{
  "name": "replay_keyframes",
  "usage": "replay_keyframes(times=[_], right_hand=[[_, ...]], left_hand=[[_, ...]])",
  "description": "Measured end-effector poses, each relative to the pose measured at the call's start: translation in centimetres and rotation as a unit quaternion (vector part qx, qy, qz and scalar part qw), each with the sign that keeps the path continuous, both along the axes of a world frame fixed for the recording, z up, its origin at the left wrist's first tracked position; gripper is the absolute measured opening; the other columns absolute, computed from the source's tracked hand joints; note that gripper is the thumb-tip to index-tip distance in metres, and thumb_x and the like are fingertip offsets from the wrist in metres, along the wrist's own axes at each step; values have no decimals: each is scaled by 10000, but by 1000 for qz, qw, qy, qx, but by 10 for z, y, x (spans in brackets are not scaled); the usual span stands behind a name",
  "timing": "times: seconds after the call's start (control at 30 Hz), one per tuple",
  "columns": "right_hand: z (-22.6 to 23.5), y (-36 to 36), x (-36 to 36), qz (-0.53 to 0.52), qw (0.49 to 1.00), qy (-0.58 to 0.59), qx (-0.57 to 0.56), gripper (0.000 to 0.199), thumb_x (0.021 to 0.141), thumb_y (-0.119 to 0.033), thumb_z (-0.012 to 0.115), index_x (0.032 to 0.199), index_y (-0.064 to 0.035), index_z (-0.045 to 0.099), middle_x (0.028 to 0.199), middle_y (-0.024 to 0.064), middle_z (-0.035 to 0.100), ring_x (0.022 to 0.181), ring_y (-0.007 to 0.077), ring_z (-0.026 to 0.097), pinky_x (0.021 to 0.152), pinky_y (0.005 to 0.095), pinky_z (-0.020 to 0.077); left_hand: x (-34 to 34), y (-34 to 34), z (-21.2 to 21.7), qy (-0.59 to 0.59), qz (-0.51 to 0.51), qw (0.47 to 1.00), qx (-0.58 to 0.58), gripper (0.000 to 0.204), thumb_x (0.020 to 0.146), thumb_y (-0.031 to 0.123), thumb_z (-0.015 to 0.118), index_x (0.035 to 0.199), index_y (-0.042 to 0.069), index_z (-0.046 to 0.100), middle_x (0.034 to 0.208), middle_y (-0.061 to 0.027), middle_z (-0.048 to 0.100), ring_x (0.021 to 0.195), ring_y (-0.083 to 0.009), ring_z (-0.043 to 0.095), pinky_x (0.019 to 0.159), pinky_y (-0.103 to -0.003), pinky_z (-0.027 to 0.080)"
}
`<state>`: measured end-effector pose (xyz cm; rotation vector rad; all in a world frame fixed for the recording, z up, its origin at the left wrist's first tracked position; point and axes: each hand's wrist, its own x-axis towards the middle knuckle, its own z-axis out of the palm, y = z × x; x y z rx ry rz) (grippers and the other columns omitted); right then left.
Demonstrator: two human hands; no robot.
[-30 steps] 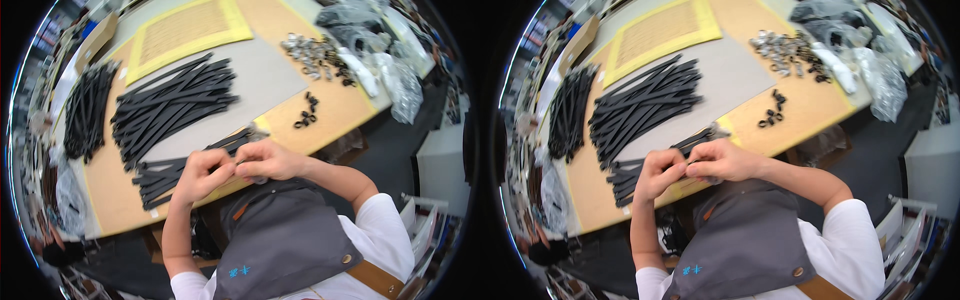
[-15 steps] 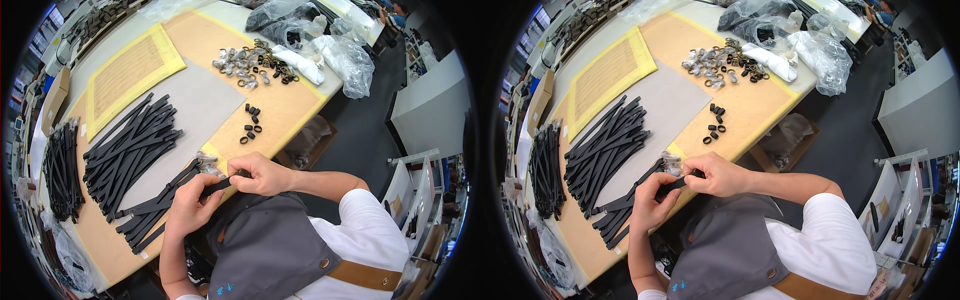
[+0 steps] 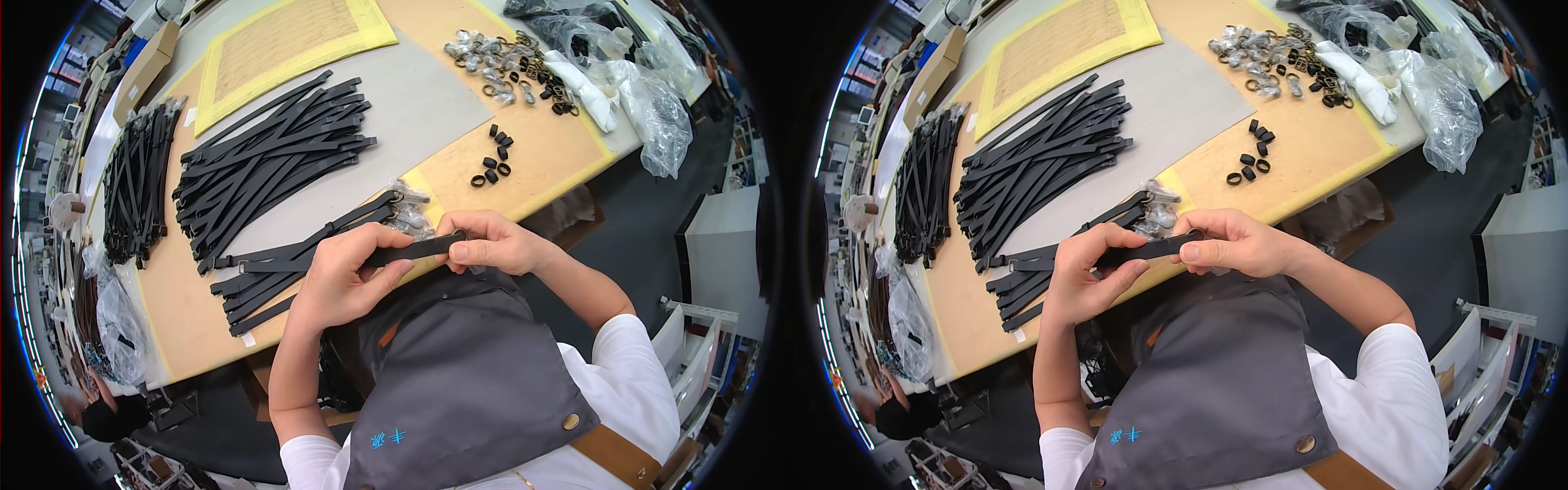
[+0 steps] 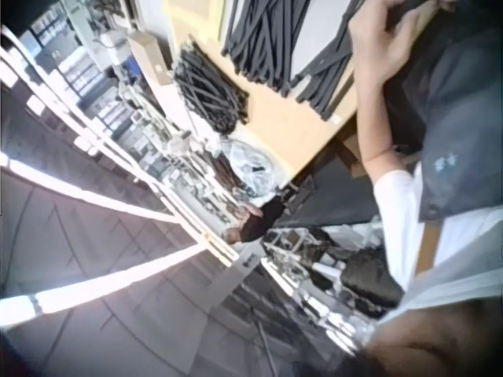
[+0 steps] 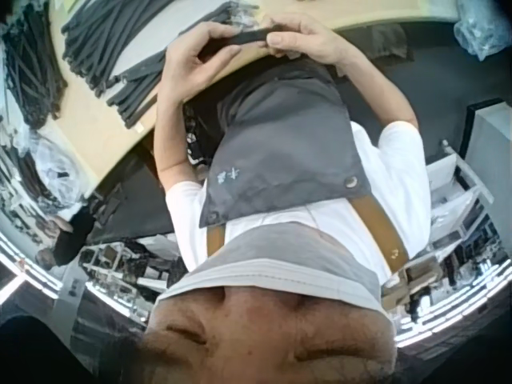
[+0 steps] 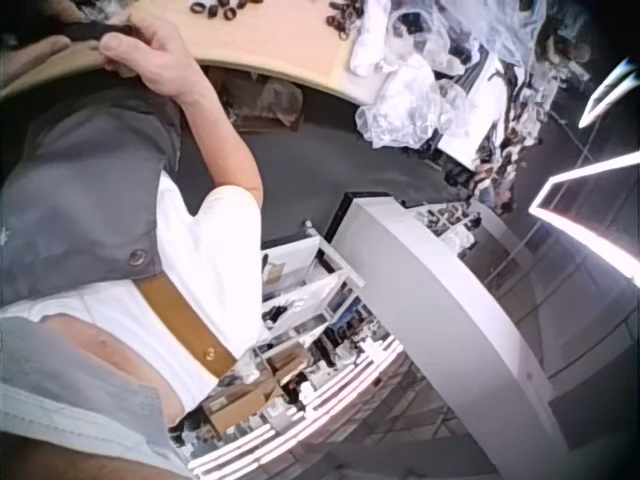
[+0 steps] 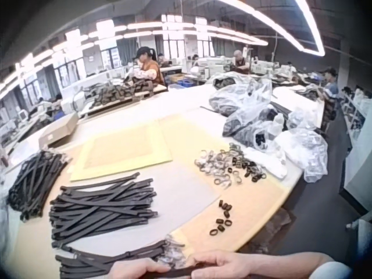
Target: The person assembles black fabric straps by attaching small black plastic clips and metal keyrings. They pick up a strap, slide a clip onto the end, and then attach a metal ring to the clip, repeating this process for multiple units on a workbench.
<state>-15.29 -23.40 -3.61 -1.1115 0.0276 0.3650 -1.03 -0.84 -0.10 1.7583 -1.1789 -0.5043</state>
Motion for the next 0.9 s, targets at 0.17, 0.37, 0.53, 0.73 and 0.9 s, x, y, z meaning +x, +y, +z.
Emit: replay_keyframes(times=[0.17, 0.37, 0.53, 0.73, 0.9], right_hand=[[-4, 3, 4, -7, 1000, 4, -2, 211, 1037, -268, 615, 1094, -65, 630, 954, -18, 638, 853, 51, 591, 783, 223, 483], [2, 12, 13, -17, 999, 7, -46, 176, 1029, -225, 578, 971, -65, 624, 886, -26, 638, 783, 39, 555, 724, 221, 459], [1, 24, 20, -18, 998, -11, -65, 226, 1006, -186, 580, 812, -75, 547, 756, -59, 535, 689, 25, 421, 611, 225, 348], [-7, 51, 21, -62, 997, -39, 2, 304, 1032, -224, 588, 756, -106, 538, 713, -79, 463, 682, 17, 402, 605, 224, 329], [2, 50, 19, 13, 999, 10, 51, 344, 1086, -372, 532, 867, -116, 601, 810, -65, 556, 740, 21, 506, 664, 201, 402]], left_hand=[[1, 5, -1, -4, 2, 1000, 0, 242, 805, 64, 829, 1016, 4, 726, 838, -36, 711, 635, -78, 594, 535, -219, 448], [4, 10, 1, -21, -11, 1000, 7, 240, 806, 64, 830, 1017, 9, 729, 860, -50, 729, 649, -96, 628, 516, -218, 450], [2, 10, 4, -26, -25, 999, -8, 231, 796, 58, 832, 995, 15, 724, 863, -55, 731, 653, -107, 643, 505, -224, 432], [6, 17, -6, 0, -46, 999, -26, 233, 784, 71, 829, 981, 14, 719, 862, -48, 729, 629, -95, 608, 488, -232, 399], [14, 26, 8, 57, -44, 997, -24, 232, 778, 58, 807, 989, 10, 724, 825, -63, 711, 607, -126, 597, 528, -243, 424]])
